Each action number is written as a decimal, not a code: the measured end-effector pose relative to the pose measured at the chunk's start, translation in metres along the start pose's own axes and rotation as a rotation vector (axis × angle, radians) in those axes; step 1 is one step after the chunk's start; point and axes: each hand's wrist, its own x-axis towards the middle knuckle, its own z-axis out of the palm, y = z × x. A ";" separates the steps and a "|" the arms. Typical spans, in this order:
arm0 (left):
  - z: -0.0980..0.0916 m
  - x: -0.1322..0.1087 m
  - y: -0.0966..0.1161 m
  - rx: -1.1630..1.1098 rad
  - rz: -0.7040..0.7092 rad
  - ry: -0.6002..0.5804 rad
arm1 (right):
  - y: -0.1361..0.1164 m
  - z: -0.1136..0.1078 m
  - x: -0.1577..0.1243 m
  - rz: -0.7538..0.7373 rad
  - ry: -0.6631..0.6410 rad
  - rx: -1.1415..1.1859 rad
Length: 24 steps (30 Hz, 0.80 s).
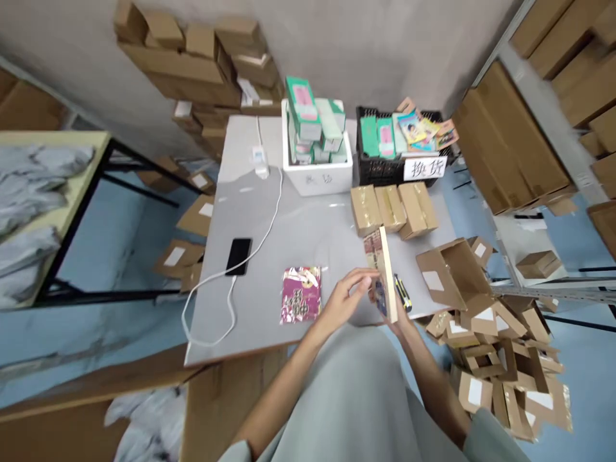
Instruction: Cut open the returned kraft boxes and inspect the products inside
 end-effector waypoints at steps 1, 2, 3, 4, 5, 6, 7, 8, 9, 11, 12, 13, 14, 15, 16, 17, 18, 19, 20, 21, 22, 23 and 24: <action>0.002 0.006 -0.004 0.047 0.025 0.084 | -0.002 0.002 0.005 0.041 0.006 0.093; 0.004 0.013 -0.008 0.054 0.014 0.169 | -0.004 0.004 0.009 0.077 0.004 0.161; 0.007 0.020 -0.014 0.026 -0.032 0.219 | -0.007 0.006 0.013 0.111 -0.009 0.212; 0.009 0.026 -0.019 -0.024 -0.109 0.213 | -0.010 0.008 0.017 0.145 -0.048 0.243; 0.011 0.032 -0.024 -0.085 -0.196 0.168 | -0.014 0.010 0.020 0.172 -0.095 0.257; 0.012 0.038 -0.028 -0.143 -0.271 0.115 | -0.018 0.010 0.022 0.187 -0.145 0.256; 0.013 0.042 -0.031 -0.196 -0.319 0.075 | -0.023 0.009 0.024 0.184 -0.184 0.247; 0.014 0.047 -0.032 -0.242 -0.334 0.068 | -0.029 0.005 0.026 0.163 -0.201 0.233; 0.014 0.052 -0.031 -0.280 -0.322 0.095 | -0.035 -0.001 0.028 0.136 -0.200 0.220; 0.013 0.063 -0.027 -0.331 -0.282 0.176 | -0.048 -0.019 0.031 0.087 -0.164 0.204; 0.012 0.070 -0.023 -0.343 -0.277 0.206 | -0.055 -0.030 0.033 0.067 -0.140 0.191; 0.012 0.078 -0.019 -0.344 -0.282 0.225 | -0.061 -0.040 0.035 0.051 -0.118 0.164; 0.012 0.087 -0.016 -0.337 -0.292 0.234 | -0.068 -0.049 0.038 0.035 -0.097 0.123; 0.013 0.096 -0.012 -0.324 -0.301 0.236 | -0.073 -0.057 0.042 0.017 -0.077 0.075; 0.015 0.106 -0.009 -0.309 -0.304 0.232 | -0.079 -0.063 0.047 -0.006 -0.056 0.030; 0.016 0.116 -0.006 -0.292 -0.298 0.223 | -0.084 -0.066 0.053 -0.029 -0.037 0.002; 0.018 0.127 -0.004 -0.273 -0.280 0.206 | -0.090 -0.069 0.061 -0.055 -0.020 -0.007; 0.020 0.139 -0.002 -0.248 -0.257 0.182 | -0.095 -0.070 0.071 -0.087 -0.007 -0.003; 0.021 0.151 0.001 -0.215 -0.231 0.154 | -0.102 -0.071 0.082 -0.123 0.004 0.003; 0.021 0.165 0.003 -0.173 -0.208 0.121 | -0.110 -0.072 0.096 -0.160 0.013 0.005; 0.020 0.181 0.006 -0.128 -0.193 0.086 | -0.120 -0.073 0.111 -0.195 0.022 0.003; 0.018 0.197 0.009 -0.084 -0.183 0.055 | -0.131 -0.074 0.129 -0.226 0.028 -0.005; 0.016 0.216 0.013 -0.052 -0.179 0.023 | -0.143 -0.075 0.148 -0.257 0.037 -0.010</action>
